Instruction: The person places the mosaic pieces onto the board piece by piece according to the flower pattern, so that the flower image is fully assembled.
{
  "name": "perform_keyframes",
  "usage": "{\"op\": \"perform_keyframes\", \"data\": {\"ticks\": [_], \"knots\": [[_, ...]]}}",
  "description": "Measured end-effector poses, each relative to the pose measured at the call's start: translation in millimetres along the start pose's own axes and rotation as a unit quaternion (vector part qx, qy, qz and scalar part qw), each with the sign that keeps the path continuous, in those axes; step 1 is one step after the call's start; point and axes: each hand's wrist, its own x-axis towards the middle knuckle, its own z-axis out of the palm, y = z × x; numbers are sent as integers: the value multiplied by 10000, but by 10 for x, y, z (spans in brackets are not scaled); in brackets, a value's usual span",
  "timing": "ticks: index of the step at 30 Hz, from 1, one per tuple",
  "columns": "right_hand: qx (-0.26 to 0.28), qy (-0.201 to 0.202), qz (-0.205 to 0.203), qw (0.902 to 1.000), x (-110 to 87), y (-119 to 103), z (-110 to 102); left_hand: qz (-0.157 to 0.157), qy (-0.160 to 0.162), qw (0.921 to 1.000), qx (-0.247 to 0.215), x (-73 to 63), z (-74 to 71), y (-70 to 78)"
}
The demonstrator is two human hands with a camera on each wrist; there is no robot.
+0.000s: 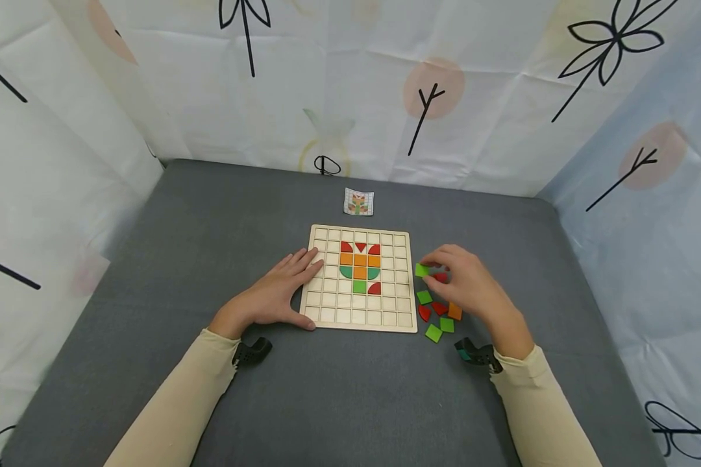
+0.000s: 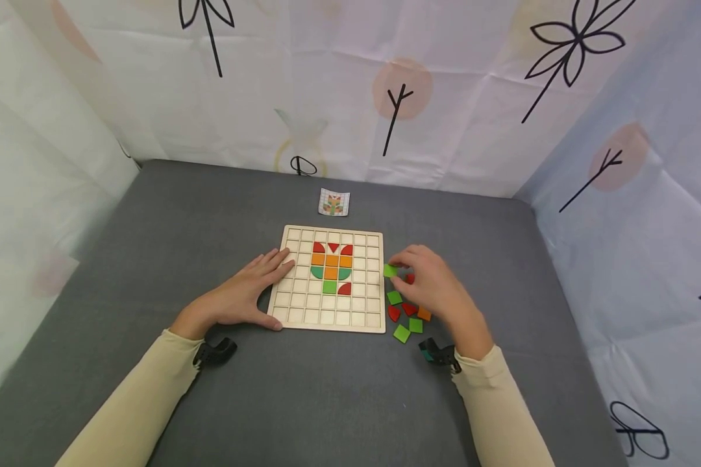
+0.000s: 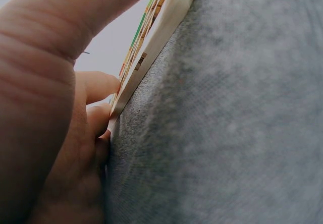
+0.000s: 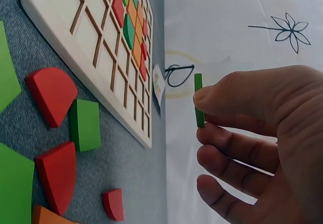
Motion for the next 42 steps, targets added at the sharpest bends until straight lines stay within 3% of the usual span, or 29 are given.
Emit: {"op": "perform_keyframes", "data": {"ticks": [21,42], "knots": [[-4,-213,-412,9989,87,-150,177,14,20,10000,-46,-6,-8,3],[21,-444,-454,9980,149,-200,376,19,23,10000,-42,0,4,-7]]}}
